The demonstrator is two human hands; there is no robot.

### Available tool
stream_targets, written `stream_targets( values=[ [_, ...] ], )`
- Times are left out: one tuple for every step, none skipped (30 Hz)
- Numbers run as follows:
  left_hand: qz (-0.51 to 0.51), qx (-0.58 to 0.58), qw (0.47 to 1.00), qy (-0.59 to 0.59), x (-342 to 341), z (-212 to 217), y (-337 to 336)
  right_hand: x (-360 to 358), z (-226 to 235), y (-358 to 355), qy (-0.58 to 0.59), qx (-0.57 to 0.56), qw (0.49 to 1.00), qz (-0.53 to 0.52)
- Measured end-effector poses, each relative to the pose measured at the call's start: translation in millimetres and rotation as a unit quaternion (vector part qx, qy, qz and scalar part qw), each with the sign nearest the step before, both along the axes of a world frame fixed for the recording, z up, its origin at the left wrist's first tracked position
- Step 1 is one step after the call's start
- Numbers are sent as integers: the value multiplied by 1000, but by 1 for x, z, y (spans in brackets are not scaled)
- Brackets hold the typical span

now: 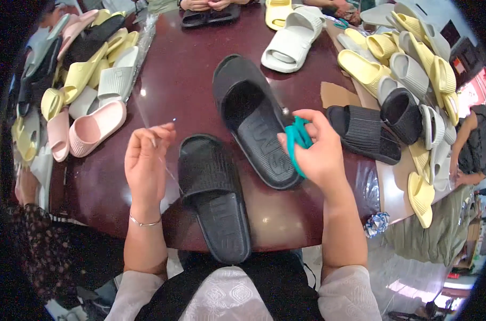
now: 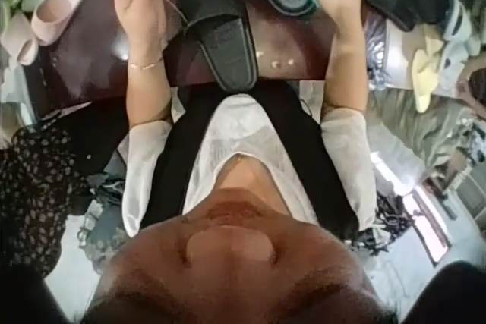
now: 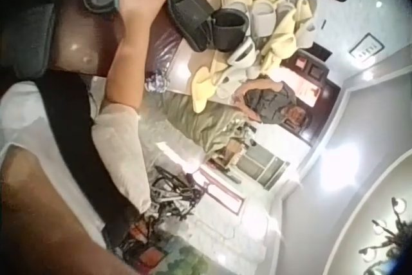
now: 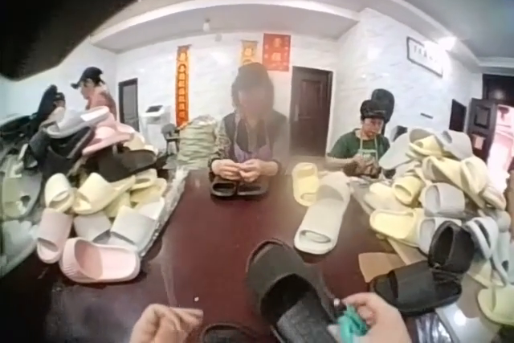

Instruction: Trim excess material and loose threads from newly manufactured slippers using scissors.

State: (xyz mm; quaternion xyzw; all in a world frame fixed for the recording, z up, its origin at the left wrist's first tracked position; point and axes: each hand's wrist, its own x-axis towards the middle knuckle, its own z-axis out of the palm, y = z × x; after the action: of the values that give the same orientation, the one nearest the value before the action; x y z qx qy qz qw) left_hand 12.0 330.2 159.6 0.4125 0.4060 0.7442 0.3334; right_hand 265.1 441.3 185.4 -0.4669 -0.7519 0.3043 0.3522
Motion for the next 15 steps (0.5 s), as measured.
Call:
stream_targets(
  values=[
    [-20,70,992,-102,-3,1,0,1,-2,3,83,-116,990,-11],
    [-16,68,993,-98,-4,2,-4,3,-9,4,86,-119,989,-7],
    [-11,90,989,-119,-6,6,-6,5,-18,5,78,-133,988,8],
    [-7,113,984,-141,-8,11,-8,5,-26,5,70,-146,986,22],
    [-4,135,977,-163,-9,14,-9,5,-32,7,61,-160,985,35],
    [-5,130,978,-162,-12,15,-11,5,-34,6,63,-164,984,33],
    [-71,164,964,-199,-18,16,-14,5,-34,6,39,-169,984,36],
    [-132,204,942,-230,-26,21,-20,4,-30,7,16,-167,985,44],
    [-194,241,915,-260,-30,27,-26,2,-27,7,-7,-165,985,52],
    [-193,243,916,-256,-31,33,-33,1,-26,6,-4,-163,985,56],
    [-137,204,953,-175,-27,36,-37,2,-29,8,-29,-155,986,56],
    [-78,163,979,-92,-23,39,-43,3,-32,10,-53,-147,986,57],
    [-18,120,993,-6,-20,43,-51,4,-34,13,-75,-139,986,58],
    [1,84,992,89,-17,44,-61,5,-37,15,-72,-139,986,57],
    [20,48,982,183,-14,46,-72,6,-39,17,-43,-157,985,53]
  ],
)
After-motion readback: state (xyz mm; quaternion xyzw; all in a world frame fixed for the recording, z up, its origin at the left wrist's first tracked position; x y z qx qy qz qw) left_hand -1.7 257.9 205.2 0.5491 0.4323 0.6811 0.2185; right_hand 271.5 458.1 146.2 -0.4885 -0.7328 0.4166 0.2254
